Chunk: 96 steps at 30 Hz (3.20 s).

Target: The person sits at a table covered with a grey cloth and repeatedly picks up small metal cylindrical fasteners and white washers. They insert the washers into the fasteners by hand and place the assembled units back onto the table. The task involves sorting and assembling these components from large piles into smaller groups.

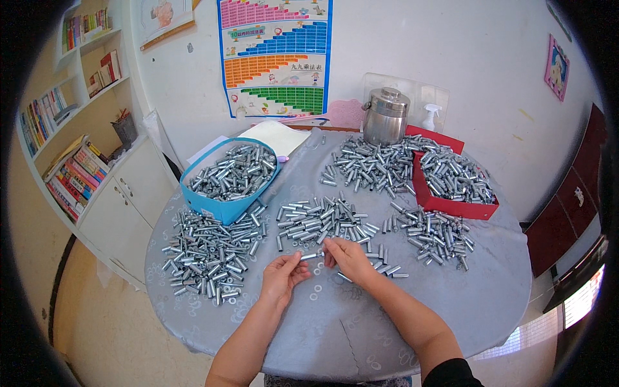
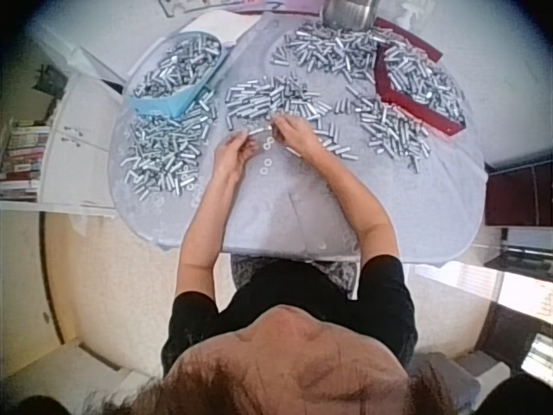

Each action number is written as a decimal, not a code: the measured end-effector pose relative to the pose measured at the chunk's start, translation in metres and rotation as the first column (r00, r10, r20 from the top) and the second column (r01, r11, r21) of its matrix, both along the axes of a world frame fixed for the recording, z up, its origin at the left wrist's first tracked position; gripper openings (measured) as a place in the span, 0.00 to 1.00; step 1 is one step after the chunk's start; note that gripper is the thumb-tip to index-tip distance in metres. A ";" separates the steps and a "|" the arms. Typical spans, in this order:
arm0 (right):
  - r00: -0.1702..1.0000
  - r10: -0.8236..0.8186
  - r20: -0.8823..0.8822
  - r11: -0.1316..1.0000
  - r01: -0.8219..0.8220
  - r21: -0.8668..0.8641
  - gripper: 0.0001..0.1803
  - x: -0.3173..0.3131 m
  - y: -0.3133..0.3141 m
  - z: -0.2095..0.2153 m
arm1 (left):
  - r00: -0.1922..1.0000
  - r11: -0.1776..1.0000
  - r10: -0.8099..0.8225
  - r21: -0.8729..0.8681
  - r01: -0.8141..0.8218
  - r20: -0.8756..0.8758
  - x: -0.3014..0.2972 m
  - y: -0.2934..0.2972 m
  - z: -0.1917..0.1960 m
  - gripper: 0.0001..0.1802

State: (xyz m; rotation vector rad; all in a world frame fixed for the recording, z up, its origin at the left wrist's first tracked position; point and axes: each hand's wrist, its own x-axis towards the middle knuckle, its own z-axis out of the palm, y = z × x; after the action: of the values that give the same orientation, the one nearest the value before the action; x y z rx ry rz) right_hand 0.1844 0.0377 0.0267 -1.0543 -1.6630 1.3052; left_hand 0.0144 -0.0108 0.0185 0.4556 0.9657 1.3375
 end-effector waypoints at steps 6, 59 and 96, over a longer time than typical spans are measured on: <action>0.995 0.081 -0.057 0.994 -0.084 -0.064 0.23 0.001 0.002 -0.002 | 0.998 0.998 0.056 0.003 -0.056 0.030 -0.004 0.002 -0.005 0.10; 0.401 -0.873 0.276 0.367 0.168 0.915 0.05 0.141 0.067 0.001 | 0.994 0.996 -0.038 0.072 0.046 -0.103 -0.003 -0.001 0.000 0.12; 0.913 -0.182 0.364 0.973 0.115 0.198 0.15 0.077 0.051 -0.009 | 0.628 0.902 0.202 0.393 0.179 -0.751 0.020 -0.004 -0.009 0.05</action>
State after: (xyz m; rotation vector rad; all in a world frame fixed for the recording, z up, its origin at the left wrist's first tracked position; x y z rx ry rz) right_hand 0.2612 0.0891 0.0177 -1.3622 -1.8954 0.8747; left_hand 0.0342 -0.0145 0.0097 1.4888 1.3683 1.3733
